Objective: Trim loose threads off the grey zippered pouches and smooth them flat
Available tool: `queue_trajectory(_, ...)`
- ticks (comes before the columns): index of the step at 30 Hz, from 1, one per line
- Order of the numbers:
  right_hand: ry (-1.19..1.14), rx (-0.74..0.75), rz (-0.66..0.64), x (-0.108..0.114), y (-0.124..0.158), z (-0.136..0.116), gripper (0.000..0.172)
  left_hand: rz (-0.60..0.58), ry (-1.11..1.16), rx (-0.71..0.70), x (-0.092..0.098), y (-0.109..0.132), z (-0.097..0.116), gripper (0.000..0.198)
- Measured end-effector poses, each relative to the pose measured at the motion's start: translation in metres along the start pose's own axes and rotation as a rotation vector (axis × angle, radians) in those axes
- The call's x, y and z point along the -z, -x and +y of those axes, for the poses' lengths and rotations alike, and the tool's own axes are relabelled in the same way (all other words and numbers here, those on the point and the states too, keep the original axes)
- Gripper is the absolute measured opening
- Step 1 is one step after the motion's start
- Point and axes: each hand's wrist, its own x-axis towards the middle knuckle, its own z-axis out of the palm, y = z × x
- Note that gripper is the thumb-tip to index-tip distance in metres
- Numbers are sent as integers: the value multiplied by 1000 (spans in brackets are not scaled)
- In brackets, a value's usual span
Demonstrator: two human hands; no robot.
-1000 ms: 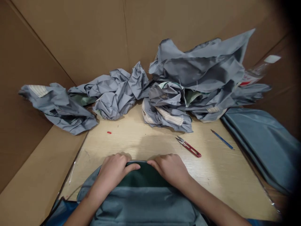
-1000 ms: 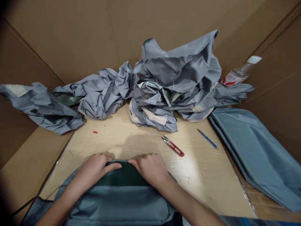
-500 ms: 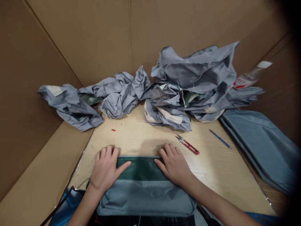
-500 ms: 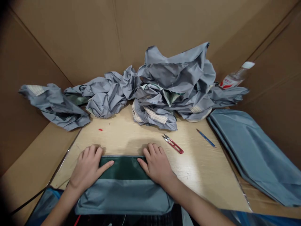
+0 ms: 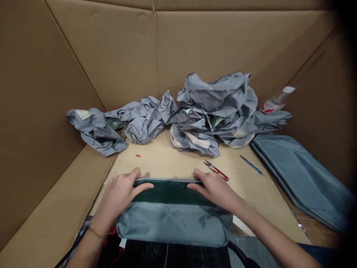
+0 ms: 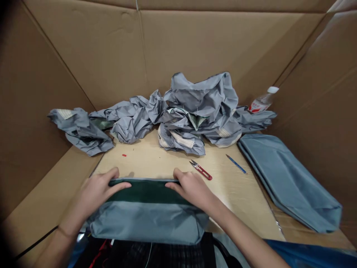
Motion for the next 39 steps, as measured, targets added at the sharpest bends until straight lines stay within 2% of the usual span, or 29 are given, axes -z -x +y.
queue_trajectory(2,-30,83,182,24,1,0,19,285,59,-130,22,-6,-3,33)
queue_trajectory(3,-16,158,299,34,1,1,15,391,77,-220,32,-9,-4,29)
queue_trajectory(5,102,301,458,47,1,2,21,469,78,-364,45,-15,-7,28)
queue_trajectory(8,314,399,525,44,1,5,29,406,23,-415,41,-20,-9,23)
queue_trajectory(12,433,427,497,12,6,4,37,350,10,-416,1,-13,-9,34)
queue_trajectory(16,408,426,414,-20,20,1,32,284,38,-421,-32,11,-8,39)
queue_trajectory(18,349,408,409,-32,27,1,26,202,49,-393,-39,22,-7,44)
queue_trajectory(21,275,382,382,-46,34,3,18,94,31,-410,-44,32,-8,62)
queue_trajectory(25,247,368,257,-63,42,6,50,6,83,-406,-56,40,-14,53)
queue_trajectory(29,151,310,141,-74,47,7,60,-102,150,-399,-69,45,-22,55)
queue_trajectory(32,87,289,48,-68,48,5,66,-188,161,-382,-71,50,-25,64)
queue_trajectory(34,39,266,-26,-58,50,3,64,-221,170,-346,-64,52,-23,67)
queue_trajectory(37,-66,237,-118,-42,51,-4,58,-278,215,-294,-44,52,-14,56)
queue_trajectory(39,-153,194,-70,-34,49,-11,48,-251,256,-255,-31,48,-5,44)
